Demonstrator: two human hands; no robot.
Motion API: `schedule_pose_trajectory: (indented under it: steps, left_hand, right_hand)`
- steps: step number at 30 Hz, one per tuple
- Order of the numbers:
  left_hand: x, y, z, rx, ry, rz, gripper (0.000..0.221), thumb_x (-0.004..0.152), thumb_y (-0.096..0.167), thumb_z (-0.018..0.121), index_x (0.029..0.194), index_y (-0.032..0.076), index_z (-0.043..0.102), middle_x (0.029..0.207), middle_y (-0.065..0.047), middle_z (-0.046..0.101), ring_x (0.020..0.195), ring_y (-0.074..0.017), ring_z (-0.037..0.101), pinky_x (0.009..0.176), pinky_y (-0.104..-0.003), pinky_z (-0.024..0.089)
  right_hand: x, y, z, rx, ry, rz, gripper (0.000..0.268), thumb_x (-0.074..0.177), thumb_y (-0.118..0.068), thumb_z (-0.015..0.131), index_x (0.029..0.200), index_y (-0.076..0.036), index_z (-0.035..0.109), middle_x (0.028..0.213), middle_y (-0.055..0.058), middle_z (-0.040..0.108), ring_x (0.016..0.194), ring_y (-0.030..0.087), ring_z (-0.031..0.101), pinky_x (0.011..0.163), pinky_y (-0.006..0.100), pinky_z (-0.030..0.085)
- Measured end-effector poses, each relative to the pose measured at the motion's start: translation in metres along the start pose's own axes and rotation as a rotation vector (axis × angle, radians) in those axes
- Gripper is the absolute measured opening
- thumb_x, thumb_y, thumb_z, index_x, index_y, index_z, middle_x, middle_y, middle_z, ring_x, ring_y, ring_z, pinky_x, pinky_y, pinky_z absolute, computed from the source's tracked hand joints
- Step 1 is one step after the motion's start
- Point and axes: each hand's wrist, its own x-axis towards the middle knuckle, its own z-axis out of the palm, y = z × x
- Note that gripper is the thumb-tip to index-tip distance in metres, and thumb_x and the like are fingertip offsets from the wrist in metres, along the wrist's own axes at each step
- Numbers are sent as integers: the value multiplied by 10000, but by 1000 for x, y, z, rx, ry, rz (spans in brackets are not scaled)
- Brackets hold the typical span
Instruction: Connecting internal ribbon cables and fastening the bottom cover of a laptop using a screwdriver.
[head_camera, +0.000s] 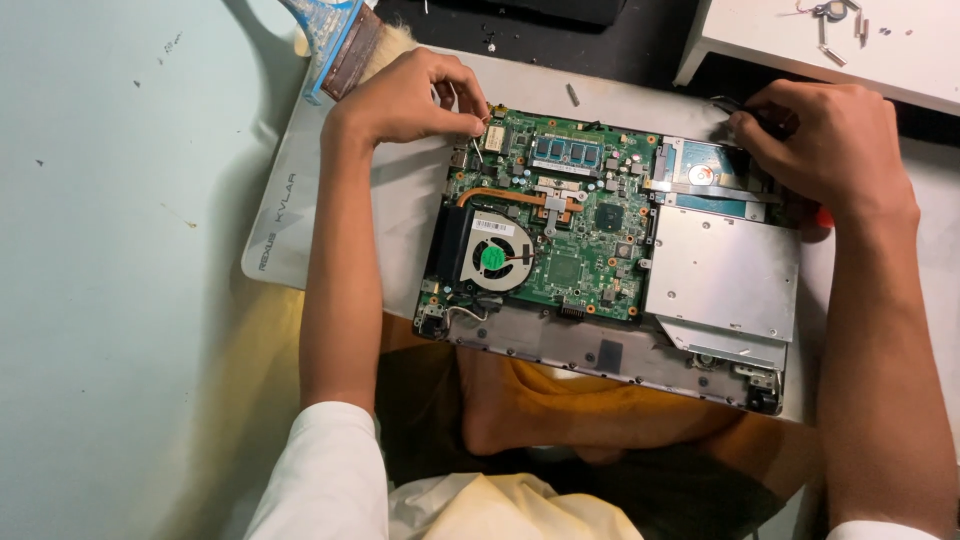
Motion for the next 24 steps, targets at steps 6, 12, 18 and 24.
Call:
schedule_pose_trajectory:
  steps: [6, 12, 18, 24]
  left_hand:
    - [-2, -1, -1, -22, -32, -15, 92, 962, 95, 960, 1039, 84, 912, 975, -23, 772, 854, -106, 606, 767, -273, 535]
    - [-5, 3, -2, -49, -62, -78, 97, 1011, 125, 893, 1072, 50, 905, 917, -3, 790, 805, -81, 620, 748, -257, 534]
    - [-1, 6, 2, 52, -46, -84, 134, 929, 149, 970, 1007, 57, 911, 887, -26, 763, 797, -117, 609, 720, -300, 531]
    - [0, 3, 4, 36, -28, -131, 110, 927, 126, 896, 987, 34, 892, 879, -2, 775, 759, -87, 606, 702, -276, 527]
  right_hand:
    - [2, 2, 6, -21, -52, 38, 303, 1221, -382, 947, 1423, -156, 964, 1170, 88, 936, 803, 221, 868, 673, 358, 683]
    - [0, 1, 5, 11, -68, 54, 320, 1200, -313, 956, 1463, -132, 961, 1161, 109, 935, 796, 222, 868, 662, 355, 681]
    - [0, 3, 10, -57, -65, 31, 309, 1249, -391, 934, 1455, -165, 969, 1074, 73, 924, 701, 186, 834, 584, 315, 639]
    - [0, 4, 10, -52, -71, 32, 300, 1236, -360, 950, 1454, -155, 971, 1086, 87, 927, 731, 199, 848, 613, 322, 658]
